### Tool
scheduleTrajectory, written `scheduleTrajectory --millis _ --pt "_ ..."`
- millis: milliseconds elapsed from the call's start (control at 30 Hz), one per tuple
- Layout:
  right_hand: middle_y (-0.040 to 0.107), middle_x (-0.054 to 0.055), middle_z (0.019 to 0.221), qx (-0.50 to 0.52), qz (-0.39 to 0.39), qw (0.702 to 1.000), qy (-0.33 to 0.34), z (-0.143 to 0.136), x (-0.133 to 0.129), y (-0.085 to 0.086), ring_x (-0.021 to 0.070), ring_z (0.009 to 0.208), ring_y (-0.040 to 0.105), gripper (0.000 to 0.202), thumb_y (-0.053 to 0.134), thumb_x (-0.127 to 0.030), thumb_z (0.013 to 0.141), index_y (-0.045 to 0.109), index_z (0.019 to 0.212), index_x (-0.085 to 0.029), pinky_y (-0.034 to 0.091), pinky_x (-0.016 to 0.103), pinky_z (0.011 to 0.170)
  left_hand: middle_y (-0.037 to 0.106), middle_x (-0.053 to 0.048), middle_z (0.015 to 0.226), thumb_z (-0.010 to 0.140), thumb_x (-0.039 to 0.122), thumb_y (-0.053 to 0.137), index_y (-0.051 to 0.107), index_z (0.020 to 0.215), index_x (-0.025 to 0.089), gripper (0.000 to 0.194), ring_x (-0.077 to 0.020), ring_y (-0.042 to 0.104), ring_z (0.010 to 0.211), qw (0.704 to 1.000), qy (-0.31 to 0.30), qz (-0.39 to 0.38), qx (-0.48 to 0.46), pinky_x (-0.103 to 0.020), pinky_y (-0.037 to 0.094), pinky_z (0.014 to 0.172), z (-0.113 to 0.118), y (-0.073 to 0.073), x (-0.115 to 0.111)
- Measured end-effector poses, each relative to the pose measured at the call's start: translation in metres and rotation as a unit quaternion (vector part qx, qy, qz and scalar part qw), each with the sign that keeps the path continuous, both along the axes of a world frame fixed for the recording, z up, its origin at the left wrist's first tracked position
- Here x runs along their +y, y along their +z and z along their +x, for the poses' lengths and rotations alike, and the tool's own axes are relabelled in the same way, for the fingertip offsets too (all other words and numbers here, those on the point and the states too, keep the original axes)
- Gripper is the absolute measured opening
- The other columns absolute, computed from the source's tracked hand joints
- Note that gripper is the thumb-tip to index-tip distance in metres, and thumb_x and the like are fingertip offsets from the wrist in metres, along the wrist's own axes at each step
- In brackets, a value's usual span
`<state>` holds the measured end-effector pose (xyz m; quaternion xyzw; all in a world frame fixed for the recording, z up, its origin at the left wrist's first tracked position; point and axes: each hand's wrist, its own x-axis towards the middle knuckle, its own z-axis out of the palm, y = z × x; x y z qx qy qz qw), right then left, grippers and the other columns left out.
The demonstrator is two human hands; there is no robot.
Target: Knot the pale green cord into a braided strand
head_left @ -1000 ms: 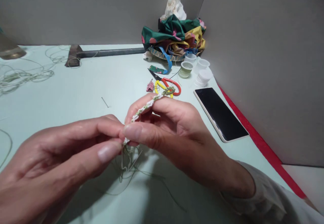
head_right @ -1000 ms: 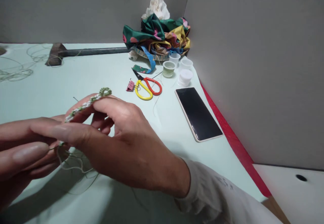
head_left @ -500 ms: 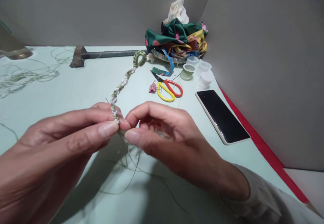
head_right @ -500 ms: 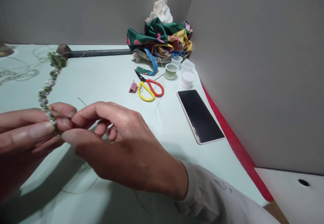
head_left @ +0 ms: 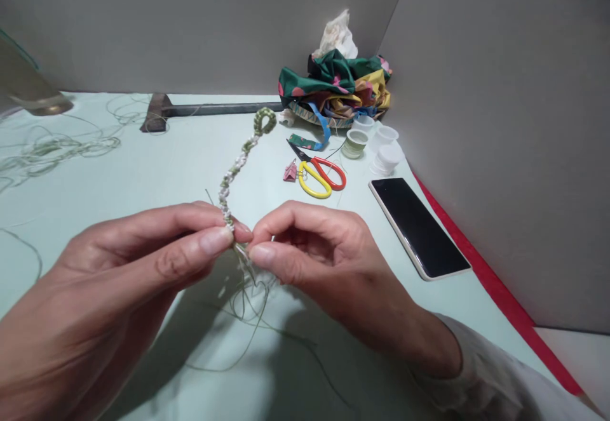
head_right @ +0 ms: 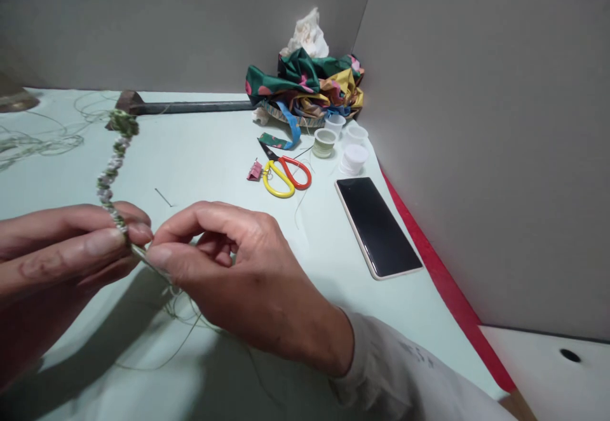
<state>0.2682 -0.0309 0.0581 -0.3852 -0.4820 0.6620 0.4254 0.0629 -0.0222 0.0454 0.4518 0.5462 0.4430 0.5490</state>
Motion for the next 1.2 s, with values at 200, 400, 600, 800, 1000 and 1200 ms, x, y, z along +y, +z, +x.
scheduleTrajectory --millis 200,400,600,800,1000,1200 --pt "0.055 -0.006 0.066 -0.034 0.014 0.999 -0.032 0.001 -0.002 -0.004 0.0100 0.056 0.044 0.014 0.081 -0.025 0.089 0.069 0.083 -0.022 0.035 0.022 0.049 0.079 0.004 0.077 0.063 0.052 0.106 0.088 0.076 0.034 0.028 -0.0153 0.070 0.074 1.000 0.008 -0.008 0.027 -0.017 0.064 0.064 0.005 0.006 -0.002" --pt "0.061 -0.006 0.073 -0.011 0.021 0.999 -0.021 0.001 -0.008 -0.009 0.0077 0.055 0.046 0.015 0.068 -0.018 0.097 0.059 0.087 -0.023 0.037 0.019 0.049 0.074 0.001 0.073 0.073 0.055 0.097 0.086 0.077 0.031 0.028 -0.0162 0.059 0.066 0.998 -0.044 -0.012 0.050 -0.021 0.053 0.052 0.004 0.005 -0.001" --pt "0.049 -0.009 0.068 -0.086 0.071 0.993 0.030 0.004 -0.005 -0.005 0.0093 0.061 0.043 0.014 0.069 -0.022 0.098 0.060 0.087 -0.023 0.034 0.024 0.057 0.067 -0.003 0.067 0.084 0.055 0.083 0.083 0.087 0.023 0.032 -0.0232 0.063 0.072 0.995 -0.085 -0.021 0.041 -0.032 0.056 0.061 0.009 0.005 0.007" --pt "0.049 -0.006 0.073 -0.158 0.178 0.969 0.062 0.002 -0.009 -0.006 0.0139 0.065 0.043 0.027 0.060 -0.017 0.101 0.046 0.079 -0.026 0.037 0.030 0.067 0.063 -0.001 0.068 0.084 0.055 0.081 0.078 0.086 0.023 0.032 -0.0221 0.060 0.071 0.994 -0.100 -0.028 0.044 -0.031 0.054 0.061 0.008 -0.004 0.006" --pt "0.049 -0.006 0.071 -0.176 0.223 0.959 0.010 -0.007 -0.011 -0.021 0.0139 0.061 0.042 0.027 0.056 -0.021 0.100 0.046 0.076 -0.026 0.037 0.030 0.064 0.057 0.003 0.072 0.089 0.054 0.080 0.070 0.079 0.026 0.032 -0.0166 0.046 0.065 0.992 -0.116 0.005 0.042 -0.023 0.045 0.054 0.005 -0.007 -0.002" --pt "0.073 0.001 0.099 -0.161 0.197 0.967 -0.029 0.005 0.002 -0.013 0.0150 0.083 0.062 0.012 0.067 -0.033 0.102 0.072 0.098 -0.023 0.047 0.027 0.074 0.049 0.005 0.071 0.101 0.054 0.066 0.068 0.084 0.027 0.032 -0.0157 0.040 0.062 0.980 -0.138 0.111 0.087 -0.025 0.037 0.053 0.009 -0.002 0.003"
